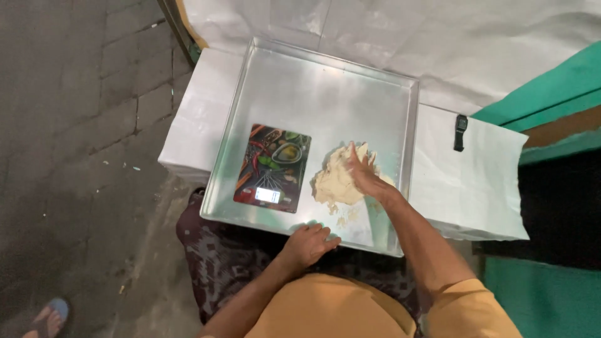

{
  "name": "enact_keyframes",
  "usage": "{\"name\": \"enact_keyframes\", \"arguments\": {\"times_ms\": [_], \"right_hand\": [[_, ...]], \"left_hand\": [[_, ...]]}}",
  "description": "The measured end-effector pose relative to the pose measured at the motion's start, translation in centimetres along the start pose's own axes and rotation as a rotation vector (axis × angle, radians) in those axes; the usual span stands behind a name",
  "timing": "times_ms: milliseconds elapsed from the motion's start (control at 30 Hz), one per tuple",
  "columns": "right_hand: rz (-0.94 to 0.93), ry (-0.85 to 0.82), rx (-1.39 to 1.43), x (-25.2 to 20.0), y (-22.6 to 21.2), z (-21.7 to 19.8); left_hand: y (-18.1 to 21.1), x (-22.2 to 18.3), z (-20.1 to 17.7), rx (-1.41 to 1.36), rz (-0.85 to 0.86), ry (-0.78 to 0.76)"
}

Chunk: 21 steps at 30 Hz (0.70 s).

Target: Kneading a lump of dough on a metal tray next to a digital scale.

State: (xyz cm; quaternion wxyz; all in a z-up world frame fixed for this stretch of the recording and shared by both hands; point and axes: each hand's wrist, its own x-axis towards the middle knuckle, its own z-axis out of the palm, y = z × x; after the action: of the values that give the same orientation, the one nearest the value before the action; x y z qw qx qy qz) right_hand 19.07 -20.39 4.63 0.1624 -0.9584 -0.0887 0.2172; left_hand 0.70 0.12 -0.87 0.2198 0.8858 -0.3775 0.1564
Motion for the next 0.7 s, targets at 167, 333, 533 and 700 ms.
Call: {"name": "enact_keyframes", "arguments": {"times_ms": [167,333,533,700], "right_hand": [[0.154,0.079,1.601,-5.9,-3.2,-2.4],[0.118,0.195,2.24,-3.6,1.8,1.1],[0.2,0.284,2.312,-5.1,-2.8,-1.8],[0.065,-0.028,0.233,-5.5,-6.3,-5.9]], "left_hand": [[0.6,0.3,-0.2,0.028,0.001,0.079],[0.3,0.2,0.1,0.004,-0.012,0.064],[0.2,-0.1,1.6,0.05,-0.02,0.135],[0.1,-0.4,2.7,0.087,-0.022,0.11]]}}
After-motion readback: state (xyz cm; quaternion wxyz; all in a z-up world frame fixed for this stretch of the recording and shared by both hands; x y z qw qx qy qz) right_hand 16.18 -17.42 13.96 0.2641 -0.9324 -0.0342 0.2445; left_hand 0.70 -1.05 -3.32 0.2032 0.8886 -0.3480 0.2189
